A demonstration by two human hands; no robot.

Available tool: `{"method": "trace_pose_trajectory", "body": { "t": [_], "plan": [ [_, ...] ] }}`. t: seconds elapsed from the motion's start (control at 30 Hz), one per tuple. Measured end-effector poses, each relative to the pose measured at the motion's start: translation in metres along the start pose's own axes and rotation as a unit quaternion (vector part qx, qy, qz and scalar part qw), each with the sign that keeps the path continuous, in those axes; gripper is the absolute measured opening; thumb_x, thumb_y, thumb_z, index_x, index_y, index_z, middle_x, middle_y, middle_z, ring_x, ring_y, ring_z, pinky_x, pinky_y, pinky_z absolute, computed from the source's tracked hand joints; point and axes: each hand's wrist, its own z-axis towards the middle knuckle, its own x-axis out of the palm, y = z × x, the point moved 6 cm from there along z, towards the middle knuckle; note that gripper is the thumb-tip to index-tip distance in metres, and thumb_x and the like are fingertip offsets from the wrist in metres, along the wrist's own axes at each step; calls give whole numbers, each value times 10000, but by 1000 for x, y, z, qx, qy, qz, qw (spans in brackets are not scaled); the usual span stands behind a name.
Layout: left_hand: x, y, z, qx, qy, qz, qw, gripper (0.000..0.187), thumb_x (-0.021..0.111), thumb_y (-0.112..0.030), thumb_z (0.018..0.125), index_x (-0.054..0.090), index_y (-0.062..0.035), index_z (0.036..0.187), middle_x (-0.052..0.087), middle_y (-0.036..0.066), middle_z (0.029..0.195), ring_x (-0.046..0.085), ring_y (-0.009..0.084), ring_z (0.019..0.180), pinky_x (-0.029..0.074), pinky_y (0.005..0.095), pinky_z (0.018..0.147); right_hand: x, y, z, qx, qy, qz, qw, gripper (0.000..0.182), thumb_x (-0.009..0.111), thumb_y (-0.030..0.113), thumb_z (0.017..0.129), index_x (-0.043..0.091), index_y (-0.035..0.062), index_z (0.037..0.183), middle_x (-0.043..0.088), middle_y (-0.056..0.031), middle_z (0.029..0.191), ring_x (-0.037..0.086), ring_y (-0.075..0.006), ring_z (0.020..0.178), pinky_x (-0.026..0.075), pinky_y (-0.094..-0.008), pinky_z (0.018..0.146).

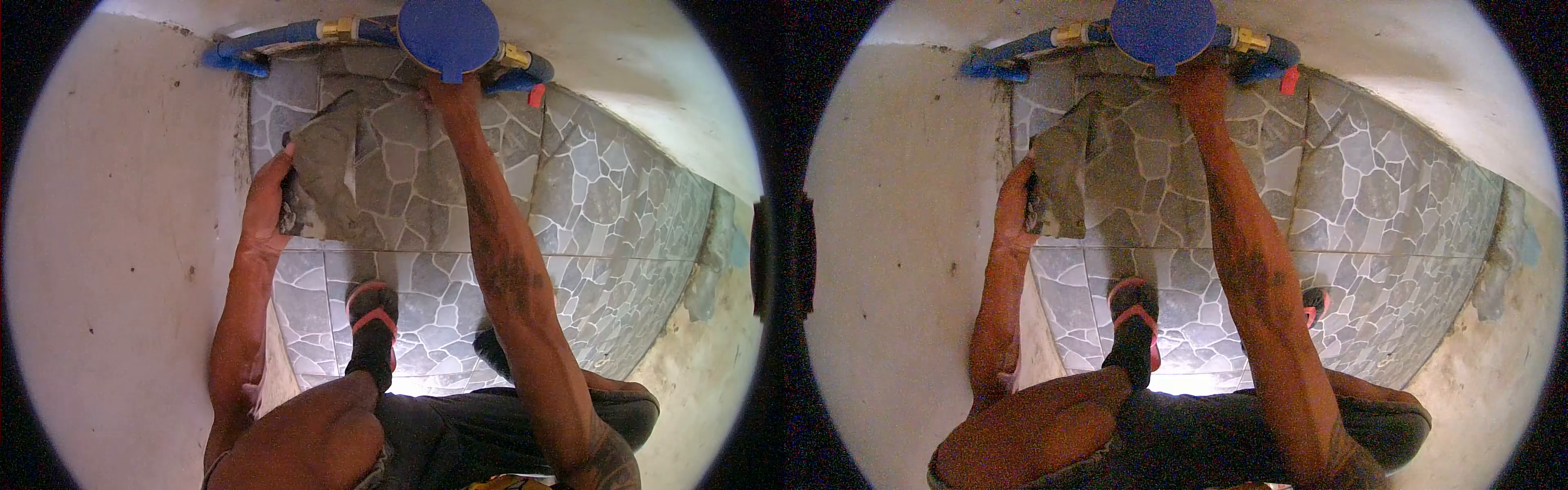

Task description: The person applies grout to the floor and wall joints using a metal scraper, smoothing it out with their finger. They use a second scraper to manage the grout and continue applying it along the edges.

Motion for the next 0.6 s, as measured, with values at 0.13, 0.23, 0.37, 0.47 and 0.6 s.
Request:
{"method": "trace_pose_trajectory", "body": {
  "t": [0.13,0.23,0.37,0.47,0.6],
  "plan": [
    [0,0,-2,-2,10,-6,1000,393,507,-290,969,554,12,1216,627,94,1157,615,177,1012,485,302,896,-6,-17,4,-123,-97,-172,973,184,591,185,815,604,31,916,651,-124,675,664,-278,608,531,-377,577],
    [0,1,-1,1,9,1,1000,394,506,-292,969,554,11,1218,625,96,1165,614,180,1020,482,304,903,-5,-31,19,-201,-85,-272,937,212,611,215,813,603,40,932,665,-112,717,672,-292,665,535,-391,622],
    [-1,1,-2,-4,7,12,1000,394,505,-292,970,555,9,1220,622,97,1171,612,179,1024,480,304,906,-2,-46,32,-109,-51,-173,977,254,640,231,795,603,60,980,674,-103,815,666,-298,785,522,-408,731],
    [-2,3,0,-8,7,6,1000,399,502,-292,971,552,13,1222,621,96,1171,608,176,1027,478,303,908,-2,-46,20,-153,-103,-87,979,266,644,218,783,604,78,1006,668,-104,843,654,-300,803,512,-420,767],
    [3,-2,-4,-3,-6,11,1000,403,504,-295,969,554,17,1220,622,93,1165,604,173,1030,475,302,910,14,-19,8,-246,-157,-101,951,260,638,193,763,614,91,1002,661,-103,825,646,-310,758,514,-428,731]
  ]
}}
